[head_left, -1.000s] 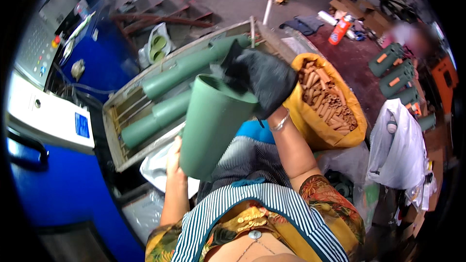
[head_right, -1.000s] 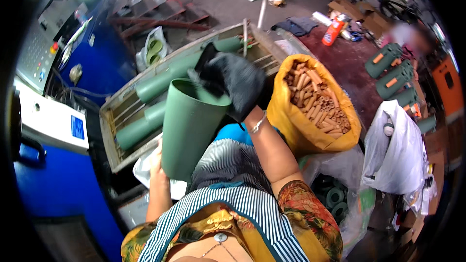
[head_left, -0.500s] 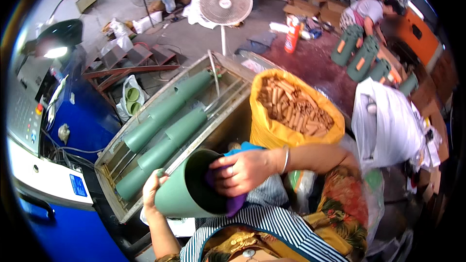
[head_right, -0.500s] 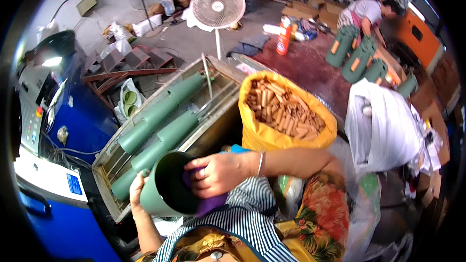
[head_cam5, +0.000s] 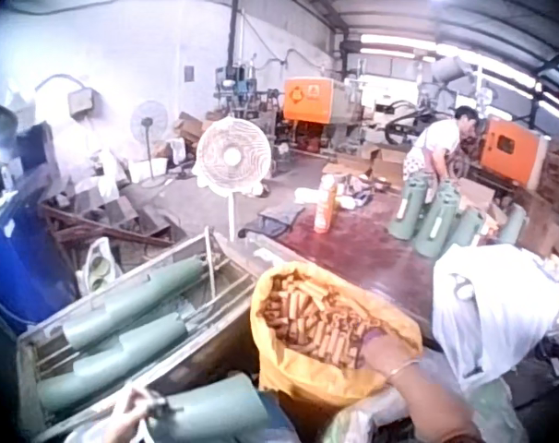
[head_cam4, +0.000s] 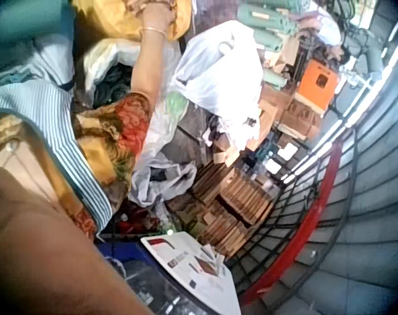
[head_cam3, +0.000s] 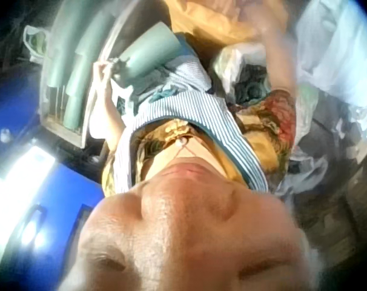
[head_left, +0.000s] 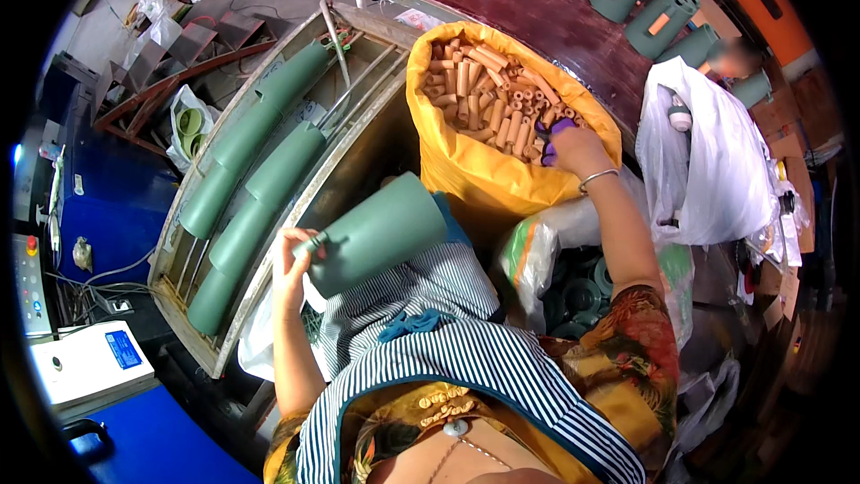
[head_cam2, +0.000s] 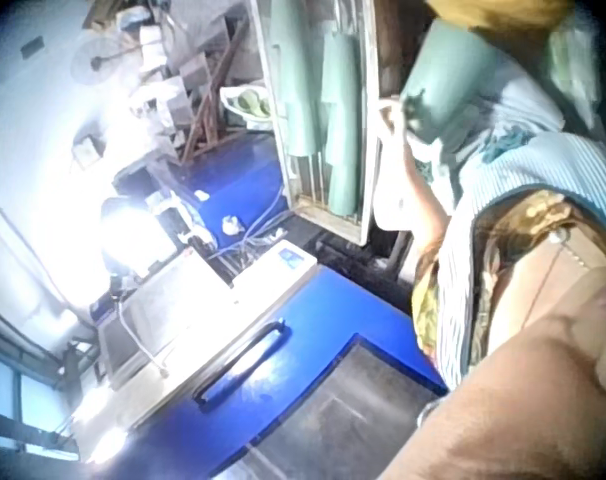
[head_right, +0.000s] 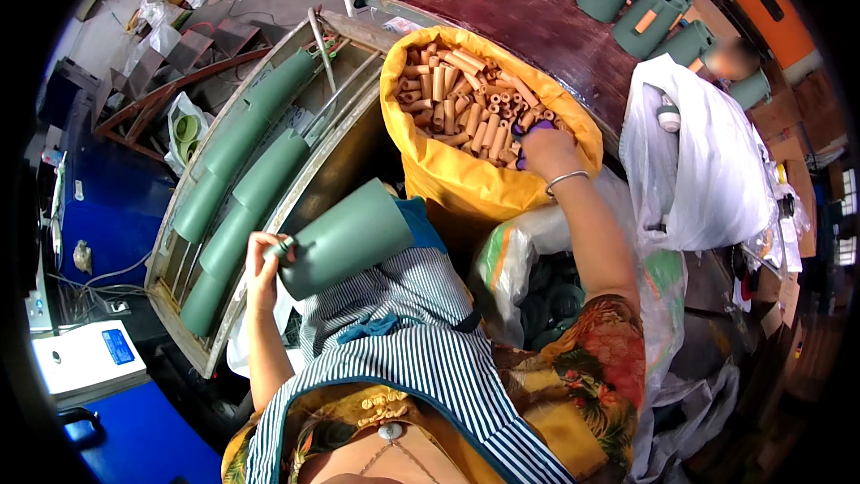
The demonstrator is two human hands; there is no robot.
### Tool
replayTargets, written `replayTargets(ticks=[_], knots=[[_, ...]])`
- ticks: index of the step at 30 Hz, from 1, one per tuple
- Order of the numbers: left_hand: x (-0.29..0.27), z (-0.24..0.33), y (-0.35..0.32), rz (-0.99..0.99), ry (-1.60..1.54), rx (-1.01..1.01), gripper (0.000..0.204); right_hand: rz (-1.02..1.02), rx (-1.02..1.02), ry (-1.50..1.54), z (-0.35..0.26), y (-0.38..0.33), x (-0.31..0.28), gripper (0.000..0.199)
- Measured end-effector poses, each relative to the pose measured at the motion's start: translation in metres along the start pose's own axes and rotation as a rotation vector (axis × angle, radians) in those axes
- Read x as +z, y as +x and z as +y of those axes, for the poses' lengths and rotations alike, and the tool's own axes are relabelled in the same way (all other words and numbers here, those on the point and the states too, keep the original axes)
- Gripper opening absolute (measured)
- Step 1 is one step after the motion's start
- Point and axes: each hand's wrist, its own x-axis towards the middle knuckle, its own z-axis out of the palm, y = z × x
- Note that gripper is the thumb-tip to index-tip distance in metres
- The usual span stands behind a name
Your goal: The person wipes green plastic watering can bodies with a purple cloth and inserts wooden handles into them by hand.
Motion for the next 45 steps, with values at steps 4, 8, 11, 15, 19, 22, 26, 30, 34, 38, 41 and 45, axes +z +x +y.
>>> replayTargets(ticks=[4,8,11,15,19,22,26,30,34,38,41,45], knots=[[0.018,-0.025,-0.007,0.06,-0.148,-0.023,0.057,0.354,0.019,0.418,-0.017,0.102,0.049,0.028],[0.036,-0.023,-0.006,0.175,-0.15,-0.008,0.059,0.218,0.379,0.757,-0.041,0.172,0.077,0.034],[0.04,-0.02,-0.002,0.201,-0.107,0.044,0.057,0.654,0.351,0.702,-0.048,0.175,0.082,0.029],[0.037,-0.023,-0.009,0.356,-0.118,-0.197,0.053,1.082,-0.064,0.999,-0.083,0.079,0.008,0.023],[0.043,-0.018,-0.007,0.301,-0.105,-0.145,0.073,0.916,-0.947,0.562,-0.16,-0.033,-0.022,0.016],[0.048,-0.023,-0.011,0.279,-0.085,-0.177,0.083,0.691,-0.957,0.569,-0.226,-0.075,0.001,0.027],[0.06,-0.023,-0.018,0.268,-0.103,-0.121,0.074,0.646,-1.01,0.6,-0.249,-0.084,0.0,0.027],[0.056,-0.036,-0.044,0.358,-0.094,-0.12,0.062,0.815,-1.268,0.311,-0.256,-0.086,-0.002,0.021],[0.067,-0.03,-0.051,0.207,0.042,0.255,0.04,0.481,-1.366,0.493,-0.272,-0.097,-0.001,0.031],[0.061,-0.026,-0.049,0.314,-0.107,0.01,0.054,0.134,-0.839,0.852,-0.303,-0.112,0.01,0.041],[0.047,-0.036,-0.032,0.311,-0.31,-0.107,0.059,0.217,-0.845,0.708,-0.287,-0.101,-0.024,0.039],[0.047,-0.041,-0.025,-0.063,0.089,0.299,0.071,0.9,-0.367,0.573,-0.158,-0.065,-0.048,0.022]])
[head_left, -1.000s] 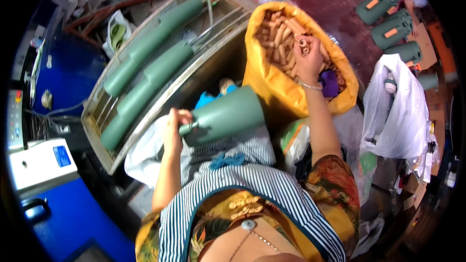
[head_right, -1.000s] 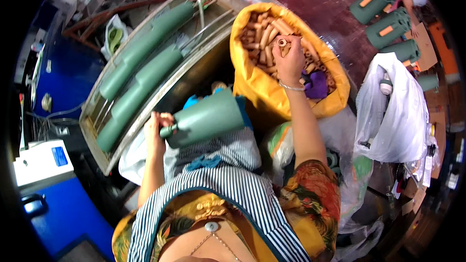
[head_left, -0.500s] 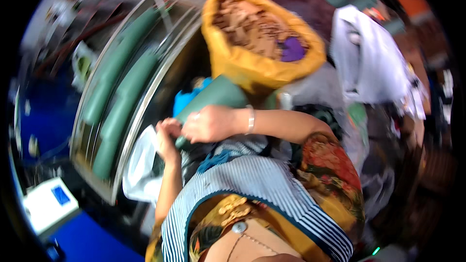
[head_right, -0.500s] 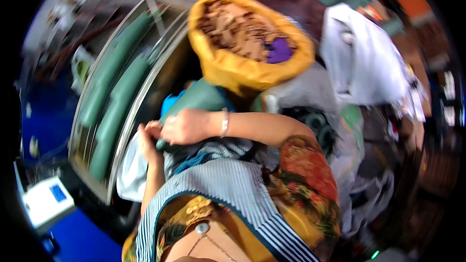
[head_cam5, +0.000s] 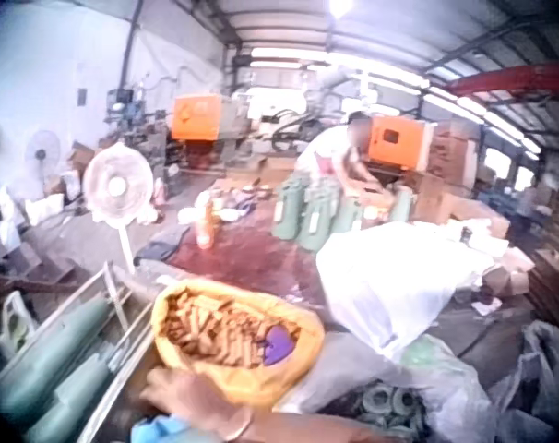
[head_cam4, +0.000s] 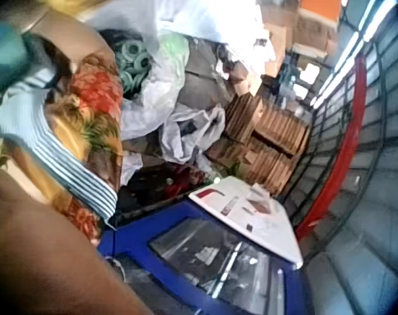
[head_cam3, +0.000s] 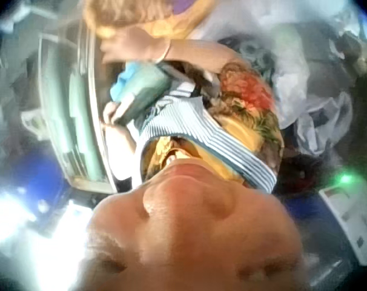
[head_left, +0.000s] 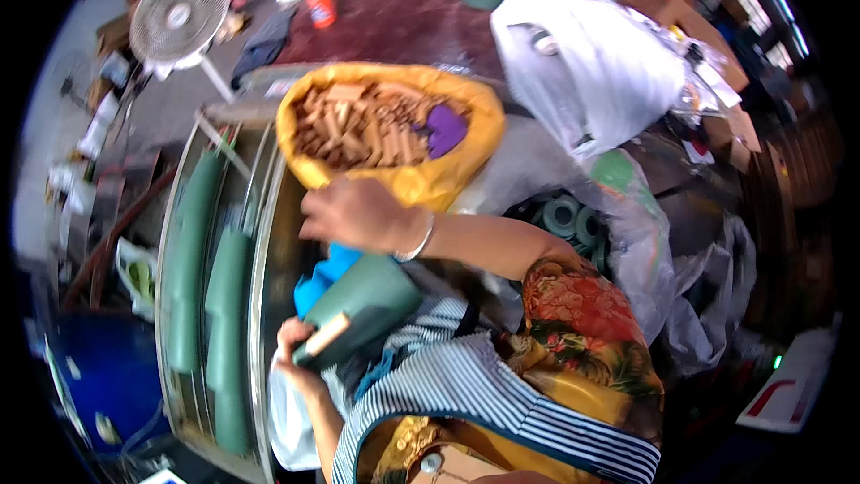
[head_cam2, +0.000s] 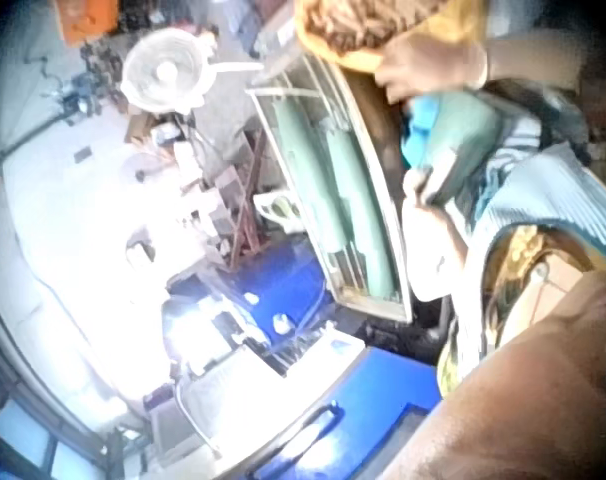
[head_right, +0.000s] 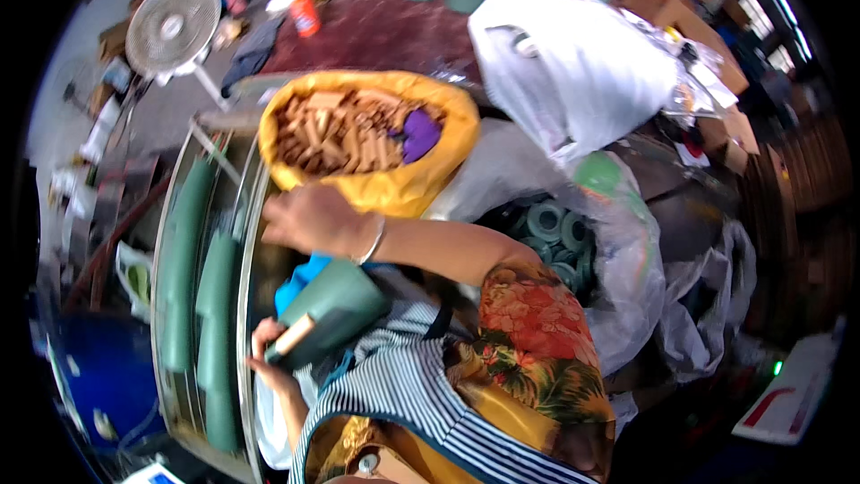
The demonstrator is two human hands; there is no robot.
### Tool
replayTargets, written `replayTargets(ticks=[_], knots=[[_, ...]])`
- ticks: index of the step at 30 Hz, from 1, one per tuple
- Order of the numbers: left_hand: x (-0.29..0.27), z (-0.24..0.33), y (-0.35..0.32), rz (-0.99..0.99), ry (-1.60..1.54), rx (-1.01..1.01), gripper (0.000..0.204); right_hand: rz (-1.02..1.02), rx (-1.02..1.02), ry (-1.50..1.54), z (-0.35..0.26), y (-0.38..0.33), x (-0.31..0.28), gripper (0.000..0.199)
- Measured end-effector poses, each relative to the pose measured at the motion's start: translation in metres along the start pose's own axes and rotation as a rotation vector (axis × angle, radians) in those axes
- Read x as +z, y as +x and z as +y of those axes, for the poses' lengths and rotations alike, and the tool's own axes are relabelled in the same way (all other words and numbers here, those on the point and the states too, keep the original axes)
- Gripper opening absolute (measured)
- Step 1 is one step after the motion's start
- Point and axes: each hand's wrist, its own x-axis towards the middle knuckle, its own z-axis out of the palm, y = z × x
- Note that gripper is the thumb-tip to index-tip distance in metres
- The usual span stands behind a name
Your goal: The person wipes green plastic watering can bodies with a purple cloth and inserts wooden handles into them by hand.
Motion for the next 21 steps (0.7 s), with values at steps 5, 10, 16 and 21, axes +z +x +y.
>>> replayTargets(ticks=[5,10,16,21], knots=[[-0.037,0.016,-0.024,-0.27,0.329,-0.118,0.072,0.36,0.548,-0.251,0.168,-0.081,-0.087,0.019],[0.0,0.028,-0.006,-0.165,0.406,-0.169,0.063,-0.328,0.976,-0.476,0.173,-0.282,-0.062,0.025],[0.018,0.015,0.012,-0.176,0.398,-0.168,0.053,-0.243,0.591,-0.674,0.143,-0.53,0.11,0.021],[0.004,0.004,0.016,-0.185,0.375,-0.132,0.045,-0.42,1.05,-0.282,0.149,-0.529,0.098,0.023]])
